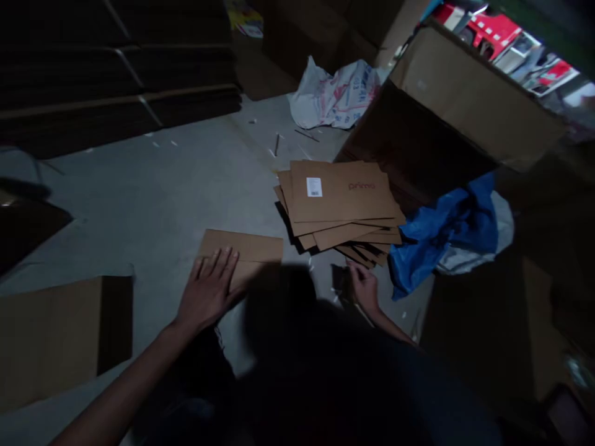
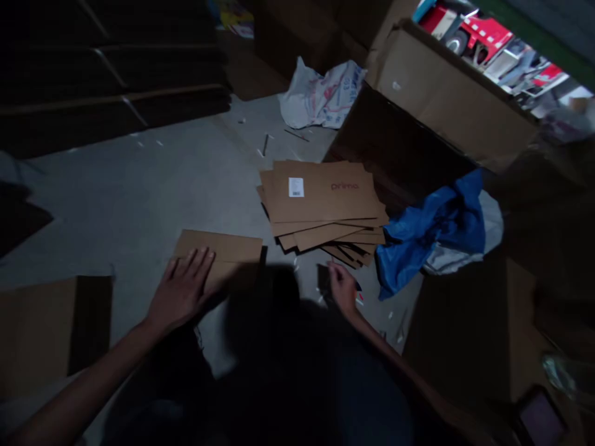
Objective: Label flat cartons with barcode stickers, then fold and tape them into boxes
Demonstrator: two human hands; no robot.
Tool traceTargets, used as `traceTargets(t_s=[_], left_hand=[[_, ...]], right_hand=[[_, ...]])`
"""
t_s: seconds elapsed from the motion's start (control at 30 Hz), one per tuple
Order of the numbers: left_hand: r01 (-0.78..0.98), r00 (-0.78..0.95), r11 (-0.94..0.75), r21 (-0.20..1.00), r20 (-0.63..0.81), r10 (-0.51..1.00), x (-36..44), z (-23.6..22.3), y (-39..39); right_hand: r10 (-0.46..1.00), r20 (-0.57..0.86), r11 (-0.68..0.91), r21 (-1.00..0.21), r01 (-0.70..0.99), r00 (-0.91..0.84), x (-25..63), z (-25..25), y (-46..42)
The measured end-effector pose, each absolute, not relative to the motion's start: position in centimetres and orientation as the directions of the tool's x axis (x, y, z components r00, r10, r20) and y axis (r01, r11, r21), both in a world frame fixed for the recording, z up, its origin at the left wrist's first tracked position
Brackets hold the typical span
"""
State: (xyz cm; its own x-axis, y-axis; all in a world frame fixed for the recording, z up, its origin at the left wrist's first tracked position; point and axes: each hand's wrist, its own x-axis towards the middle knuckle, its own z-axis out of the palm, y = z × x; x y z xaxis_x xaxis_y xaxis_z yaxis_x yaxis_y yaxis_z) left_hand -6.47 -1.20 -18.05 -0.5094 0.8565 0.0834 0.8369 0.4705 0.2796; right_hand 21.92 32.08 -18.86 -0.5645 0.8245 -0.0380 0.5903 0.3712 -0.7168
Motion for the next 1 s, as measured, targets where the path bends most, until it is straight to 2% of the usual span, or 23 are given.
traceTargets(t_s=[0.03,0.1,0.2,0.27,0.4,0.57,0.63,0.73,0.8,0.9,1.0], left_hand=[[0.849,-0.488,0.449,0.278,0.088,0.869,-6.6,-18.0,-1.3],[0.871,-0.444,0.404,0.278,0.095,0.891,-7.1,-17.9,-1.7],[0.885,-0.410,0.372,0.280,0.091,0.907,-8.5,-18.0,-2.5],[0.892,-0.388,0.353,0.281,0.078,0.918,-9.4,-18.1,-3.3],[0.901,-0.372,0.354,0.250,0.024,0.928,-9.9,-18.2,-4.4],[0.867,-0.450,0.450,0.213,-0.050,0.892,-8.5,-17.0,-4.6],[0.864,-0.444,0.446,0.236,-0.063,0.894,-8.1,-16.5,-4.6],[0.852,-0.442,0.444,0.278,-0.072,0.894,-7.9,-16.0,-4.8],[0.835,-0.457,0.454,0.311,-0.066,0.887,-7.7,-15.7,-4.9],[0.804,-0.482,0.470,0.364,-0.064,0.874,-7.4,-15.6,-5.1],[0.751,-0.497,0.473,0.461,-0.076,0.864,-7.2,-15.6,-5.3]], right_hand=[[0.918,-0.048,0.281,-0.625,0.729,-0.395,25.9,-19.2,33.5],[0.975,-0.093,0.127,-0.514,0.848,-0.203,33.4,-19.5,35.3],[0.977,-0.187,0.011,-0.422,0.906,-0.099,40.0,-20.5,35.6],[0.969,-0.215,0.026,-0.409,0.912,-0.124,40.0,-21.9,35.8],[0.915,-0.269,0.170,-0.416,0.893,-0.299,34.1,-24.6,37.7],[0.833,-0.347,0.281,-0.404,0.870,-0.430,29.8,-23.6,36.8],[0.783,-0.330,0.339,-0.483,0.807,-0.526,29.0,-22.3,35.6],[0.633,-0.223,0.364,-0.759,0.539,-0.741,25.2,-19.3,33.1],[0.494,-0.175,0.306,-0.882,0.359,-0.852,20.6,-16.8,30.5],[0.379,-0.052,0.321,-0.929,0.184,-0.924,12.8,-13.9,25.8],[0.261,0.130,0.501,-0.865,0.019,-0.957,7.5,-13.3,22.0]])
